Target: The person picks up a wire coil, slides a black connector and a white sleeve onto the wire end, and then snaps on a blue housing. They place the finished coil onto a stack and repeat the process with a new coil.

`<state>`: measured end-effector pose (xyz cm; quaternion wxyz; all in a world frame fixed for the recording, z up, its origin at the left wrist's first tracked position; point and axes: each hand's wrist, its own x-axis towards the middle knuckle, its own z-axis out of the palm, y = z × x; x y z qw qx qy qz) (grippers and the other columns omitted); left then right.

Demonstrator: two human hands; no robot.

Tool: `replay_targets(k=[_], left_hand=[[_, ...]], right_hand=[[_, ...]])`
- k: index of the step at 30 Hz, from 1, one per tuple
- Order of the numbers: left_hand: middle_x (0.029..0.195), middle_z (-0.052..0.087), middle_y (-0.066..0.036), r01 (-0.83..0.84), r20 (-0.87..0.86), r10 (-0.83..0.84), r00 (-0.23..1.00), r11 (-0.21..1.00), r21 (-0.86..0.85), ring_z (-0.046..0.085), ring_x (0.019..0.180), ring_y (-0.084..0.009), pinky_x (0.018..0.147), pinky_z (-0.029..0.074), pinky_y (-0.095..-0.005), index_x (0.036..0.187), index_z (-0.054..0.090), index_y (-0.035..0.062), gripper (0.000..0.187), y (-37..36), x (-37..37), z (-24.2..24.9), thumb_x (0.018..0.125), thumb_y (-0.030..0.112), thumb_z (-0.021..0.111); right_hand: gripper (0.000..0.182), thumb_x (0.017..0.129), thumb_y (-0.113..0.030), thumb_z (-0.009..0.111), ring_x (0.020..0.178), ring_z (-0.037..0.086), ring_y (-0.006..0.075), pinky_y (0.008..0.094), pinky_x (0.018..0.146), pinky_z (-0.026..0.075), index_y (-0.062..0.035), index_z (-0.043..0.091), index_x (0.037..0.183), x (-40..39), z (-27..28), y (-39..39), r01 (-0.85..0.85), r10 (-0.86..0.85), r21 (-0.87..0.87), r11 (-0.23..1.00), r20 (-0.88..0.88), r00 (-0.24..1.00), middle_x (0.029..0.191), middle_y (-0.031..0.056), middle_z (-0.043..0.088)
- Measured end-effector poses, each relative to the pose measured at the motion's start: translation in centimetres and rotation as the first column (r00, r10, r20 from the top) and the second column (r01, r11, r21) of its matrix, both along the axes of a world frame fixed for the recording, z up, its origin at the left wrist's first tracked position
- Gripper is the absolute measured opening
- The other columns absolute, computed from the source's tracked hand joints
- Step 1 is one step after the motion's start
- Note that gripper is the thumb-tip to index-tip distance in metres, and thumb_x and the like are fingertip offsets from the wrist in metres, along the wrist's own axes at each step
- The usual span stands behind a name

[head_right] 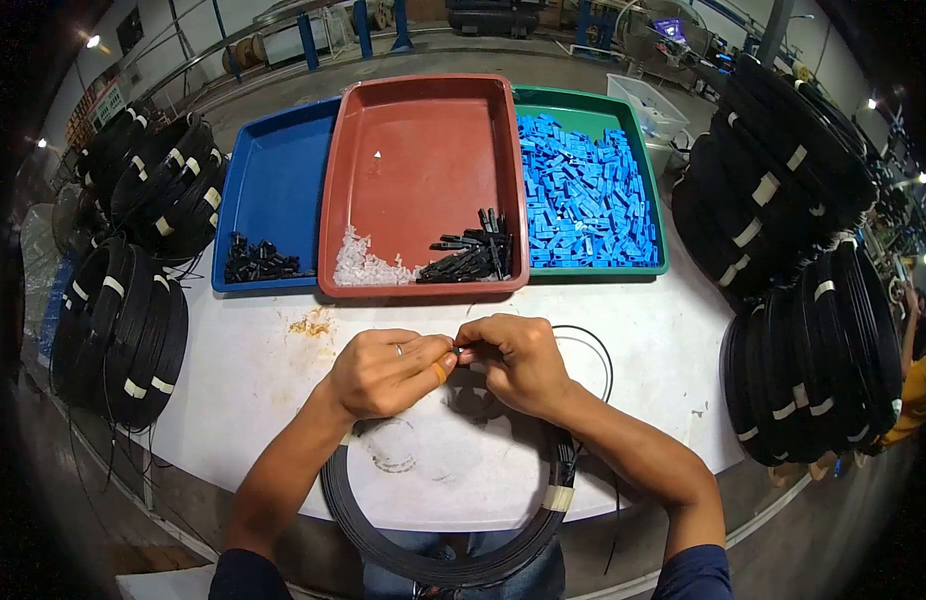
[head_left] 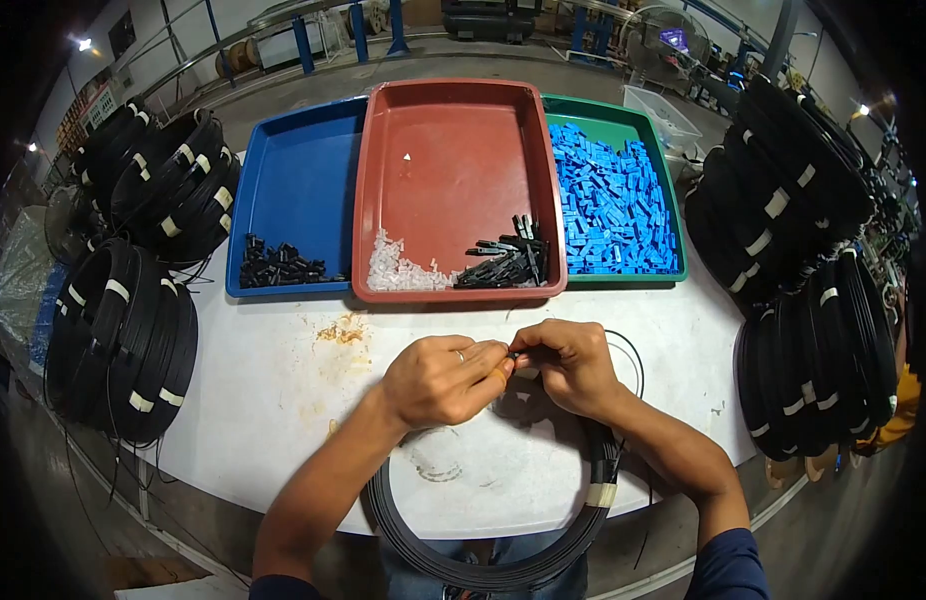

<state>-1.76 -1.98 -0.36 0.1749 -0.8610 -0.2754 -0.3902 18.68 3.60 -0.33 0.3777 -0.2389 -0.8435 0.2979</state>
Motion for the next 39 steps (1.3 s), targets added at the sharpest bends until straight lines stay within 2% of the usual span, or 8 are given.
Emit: replay_targets(k=[5, 7, 10, 14, 20, 23, 36, 39], left_hand=[[0.082, 0.073, -0.01, -0.04, -0.015, 0.039, 0.999, 0.997, -0.067, 0.07, 0.061, -0.0202, 0.056, 0.057, -0.0287, 0.078, 0.071, 0.0007, 0.01, -0.1, -0.5, 0.1, 0.072, -0.002, 0.079], [0.076, 0.072, -0.005, 0.054, 0.321, 0.048, 0.946, 0.952, -0.303, 0.069, 0.058, -0.0178, 0.053, 0.055, -0.0289, 0.076, 0.066, 0.0034, 0.01, 0.2, -0.5, -0.4, 0.074, 0.002, 0.076], [0.072, 0.072, -0.005, 0.125, 0.486, 0.071, 0.871, 0.924, -0.36, 0.069, 0.056, -0.0205, 0.053, 0.055, -0.0303, 0.078, 0.067, 0.0024, 0.013, 0.0, 0.2, -0.5, 0.072, 0.001, 0.078], [0.078, 0.072, -0.006, 0.093, 0.303, 0.001, 0.953, 0.951, -0.296, 0.069, 0.059, -0.0196, 0.054, 0.056, -0.0297, 0.077, 0.066, 0.0028, 0.009, 0.3, -0.3, -0.5, 0.077, 0.002, 0.075], [0.083, 0.071, -0.008, -0.046, -0.096, 0.062, 0.993, 0.986, 0.161, 0.071, 0.067, -0.0179, 0.061, 0.06, -0.0275, 0.073, 0.066, 0.0024, 0.008, 0.3, -0.1, -0.1, 0.076, 0.002, 0.074], [0.087, 0.072, -0.008, -0.072, -0.12, 0.085, 0.989, 0.991, 0.111, 0.072, 0.072, -0.0166, 0.065, 0.06, -0.0263, 0.074, 0.067, 0.003, 0.007, 0.2, -0.4, -0.2, 0.076, 0.003, 0.074], [0.08, 0.074, -0.006, -0.112, 0.25, 0.19, 0.949, 0.95, -0.293, 0.067, 0.059, -0.0224, 0.056, 0.051, -0.0317, 0.083, 0.075, 0.0063, 0.016, 0.1, -0.8, -0.2, 0.069, 0.002, 0.082], [0.079, 0.075, -0.009, -0.096, 0.343, 0.236, 0.909, 0.92, -0.379, 0.07, 0.064, -0.0234, 0.061, 0.053, -0.03, 0.087, 0.077, 0.0039, 0.018, 0.1, -0.8, -0.3, 0.07, 0.003, 0.084]], right_hand=[[0.02, 0.075, 0.008, 0.075, 0.066, 0.068, 0.0269, 0.0351, 0.061, 0.054, 0.0005, 0.071, 0.093, -0.3, -0.6, 0.2, -0.009, 0.008, -0.017, 1.0, -0.06, 0.998, 0.081, 0.0142, 0.071], [0.023, 0.075, 0.009, 0.074, 0.066, 0.067, 0.0276, 0.0369, 0.061, 0.054, -0.0004, 0.069, 0.095, -0.3, -0.7, 0.0, 0.066, -0.061, 0.156, 0.986, -0.041, 0.997, 0.08, 0.013, 0.068], [0.024, 0.075, 0.009, 0.074, 0.067, 0.066, 0.0289, 0.0385, 0.061, 0.054, -0.0012, 0.067, 0.095, -0.5, -0.4, -0.2, 0.084, -0.072, 0.338, 0.937, -0.048, 0.996, 0.079, 0.0122, 0.066], [0.022, 0.074, 0.008, 0.073, 0.071, 0.067, 0.031, 0.0392, 0.063, 0.054, -0.0009, 0.066, 0.094, -0.3, -0.1, -0.2, 0.047, -0.061, 0.327, 0.944, 0.031, 0.998, 0.08, 0.0129, 0.067], [0.019, 0.075, 0.006, 0.073, 0.072, 0.069, 0.0328, 0.038, 0.064, 0.055, -0.0001, 0.067, 0.092, -0.2, -0.1, 0.3, -0.038, 0.034, 0.078, 0.996, 0.059, 0.998, 0.081, 0.0153, 0.068], [0.015, 0.078, 0.005, 0.074, 0.071, 0.069, 0.0334, 0.0378, 0.065, 0.055, 0.0004, 0.067, 0.09, -0.4, 0.1, 0.3, -0.03, 0.03, 0.004, 1.0, 0.036, 0.999, 0.079, 0.0159, 0.068], [0.022, 0.083, 0.001, 0.073, 0.081, 0.068, 0.0329, 0.0392, 0.069, 0.053, -0.0034, 0.065, 0.103, -0.4, -0.2, 0.6, 0.008, -0.011, 0.022, 1.0, 0.102, 0.995, 0.092, 0.0129, 0.069], [0.023, 0.08, 0.001, 0.074, 0.08, 0.067, 0.0318, 0.0419, 0.071, 0.05, -0.005, 0.066, 0.101, -0.4, -0.9, 1.0, 0.095, -0.114, 0.26, 0.961, 0.06, 0.992, 0.087, 0.0105, 0.071]])
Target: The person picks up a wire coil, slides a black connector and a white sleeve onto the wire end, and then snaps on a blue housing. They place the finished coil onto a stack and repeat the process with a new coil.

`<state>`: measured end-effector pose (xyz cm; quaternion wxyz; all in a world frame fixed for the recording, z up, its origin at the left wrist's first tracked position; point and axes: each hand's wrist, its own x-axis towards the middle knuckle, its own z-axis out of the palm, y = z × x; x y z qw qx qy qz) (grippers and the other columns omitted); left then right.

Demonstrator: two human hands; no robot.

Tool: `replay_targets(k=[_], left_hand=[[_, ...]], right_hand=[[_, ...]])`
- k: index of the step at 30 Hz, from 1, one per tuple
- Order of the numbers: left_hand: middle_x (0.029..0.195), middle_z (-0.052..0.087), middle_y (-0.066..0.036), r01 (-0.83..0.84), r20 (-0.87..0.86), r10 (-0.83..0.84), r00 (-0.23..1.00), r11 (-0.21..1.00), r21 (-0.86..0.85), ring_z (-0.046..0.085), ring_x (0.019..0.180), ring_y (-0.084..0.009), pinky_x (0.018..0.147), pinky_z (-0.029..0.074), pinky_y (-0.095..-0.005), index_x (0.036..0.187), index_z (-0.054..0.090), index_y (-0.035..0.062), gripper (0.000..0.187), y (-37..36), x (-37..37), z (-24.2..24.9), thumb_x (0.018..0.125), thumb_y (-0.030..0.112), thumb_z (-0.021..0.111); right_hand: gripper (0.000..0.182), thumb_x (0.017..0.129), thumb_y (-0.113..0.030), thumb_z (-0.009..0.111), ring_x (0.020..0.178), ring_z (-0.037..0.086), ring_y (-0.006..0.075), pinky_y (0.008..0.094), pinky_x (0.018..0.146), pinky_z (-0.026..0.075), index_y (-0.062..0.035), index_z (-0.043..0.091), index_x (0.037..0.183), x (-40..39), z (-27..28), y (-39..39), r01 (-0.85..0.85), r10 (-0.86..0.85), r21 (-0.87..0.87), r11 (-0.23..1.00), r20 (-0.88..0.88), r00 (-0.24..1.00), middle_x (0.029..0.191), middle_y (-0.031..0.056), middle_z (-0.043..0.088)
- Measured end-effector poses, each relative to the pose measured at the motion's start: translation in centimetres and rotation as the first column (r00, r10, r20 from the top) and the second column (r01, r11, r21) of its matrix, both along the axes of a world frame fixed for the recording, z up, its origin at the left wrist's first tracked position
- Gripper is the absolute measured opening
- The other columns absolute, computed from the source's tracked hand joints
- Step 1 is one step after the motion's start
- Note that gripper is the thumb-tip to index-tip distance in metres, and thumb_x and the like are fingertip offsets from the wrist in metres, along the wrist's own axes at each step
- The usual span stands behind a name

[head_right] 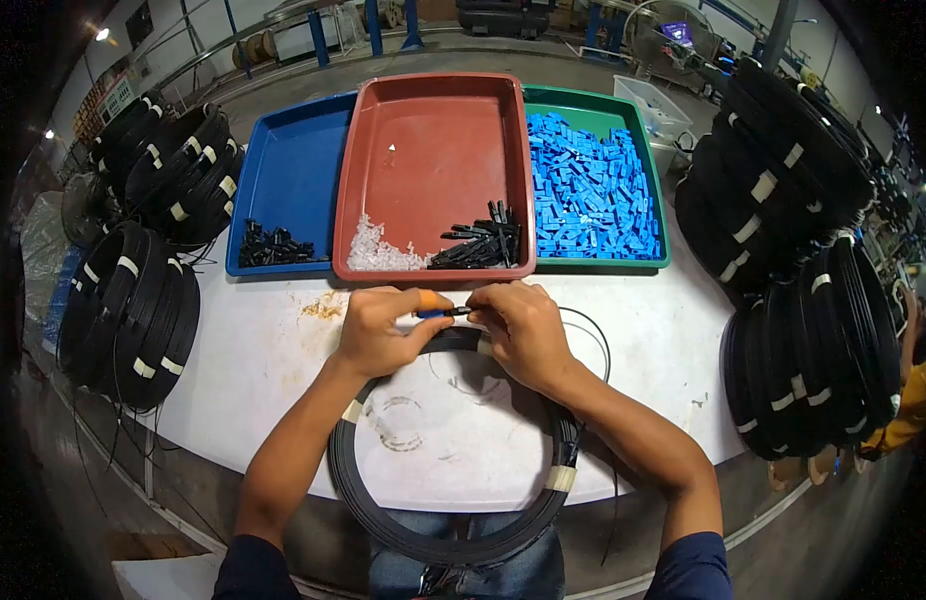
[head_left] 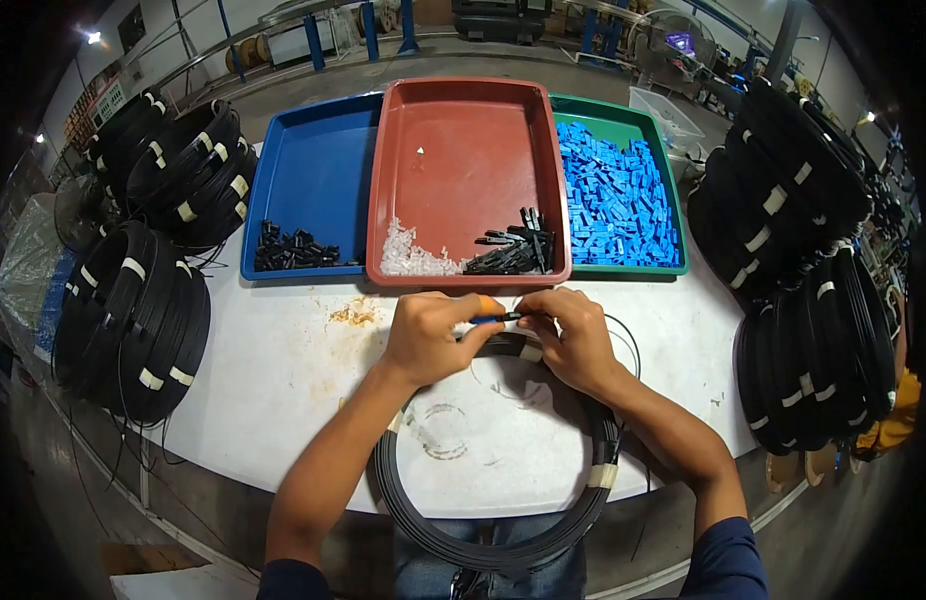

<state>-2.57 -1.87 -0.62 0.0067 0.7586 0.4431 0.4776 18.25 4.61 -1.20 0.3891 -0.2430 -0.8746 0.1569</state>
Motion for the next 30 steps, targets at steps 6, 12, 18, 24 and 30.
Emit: replay_targets(k=[6, 12, 18, 24, 30], left_hand=[[0.083, 0.076, -0.009, 0.092, 0.188, -0.071, 0.98, 0.99, -0.109, 0.072, 0.067, -0.0179, 0.063, 0.055, -0.0286, 0.088, 0.078, 0.0048, 0.017, 0.2, -0.1, -0.5, 0.074, 0.009, 0.086], [0.083, 0.077, -0.012, 0.166, 0.054, -0.168, 0.984, 0.985, 0.042, 0.073, 0.072, -0.0206, 0.064, 0.057, -0.03, 0.084, 0.075, 0.0, 0.015, 0.0, 0.2, -0.2, 0.072, 0.0, 0.085], [0.081, 0.072, -0.008, 0.269, -0.326, -0.152, 0.933, 0.897, 0.35, 0.071, 0.072, -0.0189, 0.065, 0.057, -0.0324, 0.074, 0.069, 0.0006, 0.007, 0.4, 0.4, 0.3, 0.076, -0.001, 0.075], [0.085, 0.074, -0.007, 0.204, -0.273, -0.137, 0.952, 0.951, 0.233, 0.067, 0.065, -0.0211, 0.063, 0.055, -0.0332, 0.089, 0.075, 0.0062, 0.015, 0.6, -0.5, -0.1, 0.075, 0.002, 0.081], [0.104, 0.076, -0.013, -0.056, -0.167, 0.011, 0.986, 0.962, -0.266, 0.073, 0.094, -0.0309, 0.082, 0.057, -0.0385, 0.14, 0.058, 0.0164, 0.077, -0.9, -1.3, 1.9, 0.07, 0.027, 0.089]], right_hand=[[0.02, 0.078, 0.006, 0.073, 0.077, 0.068, 0.03, 0.0397, 0.068, 0.052, -0.0035, 0.067, 0.094, -0.4, 0.1, -0.6, -0.011, 0.011, -0.004, 1.0, -0.088, 0.996, 0.087, 0.0107, 0.07], [0.025, 0.071, 0.009, 0.067, 0.07, 0.066, 0.0335, 0.0416, 0.062, 0.052, -0.0041, 0.066, 0.092, -0.3, 0.2, -0.8, -0.027, 0.034, 0.065, 0.997, -0.097, 0.995, 0.082, 0.0123, 0.068], [0.014, 0.075, 0.006, 0.067, 0.066, 0.065, 0.0335, 0.0402, 0.059, 0.05, -0.0008, 0.067, 0.087, -0.3, 0.5, -1.0, -0.057, 0.038, -0.187, 0.981, -0.1, 0.994, 0.076, 0.0166, 0.066], [0.014, 0.078, 0.001, 0.071, 0.067, 0.066, 0.0334, 0.0391, 0.061, 0.05, 0.0002, 0.067, 0.092, -0.4, 0.5, -0.4, -0.072, 0.056, -0.359, 0.93, -0.056, 0.997, 0.079, 0.0176, 0.068], [0.038, 0.072, -0.013, 0.084, 0.104, 0.06, 0.0395, 0.045, 0.089, 0.049, -0.0034, 0.066, 0.104, -0.1, 1.3, -0.1, -0.099, 0.163, -0.268, 0.958, 0.229, 0.96, 0.11, 0.0183, 0.061]])
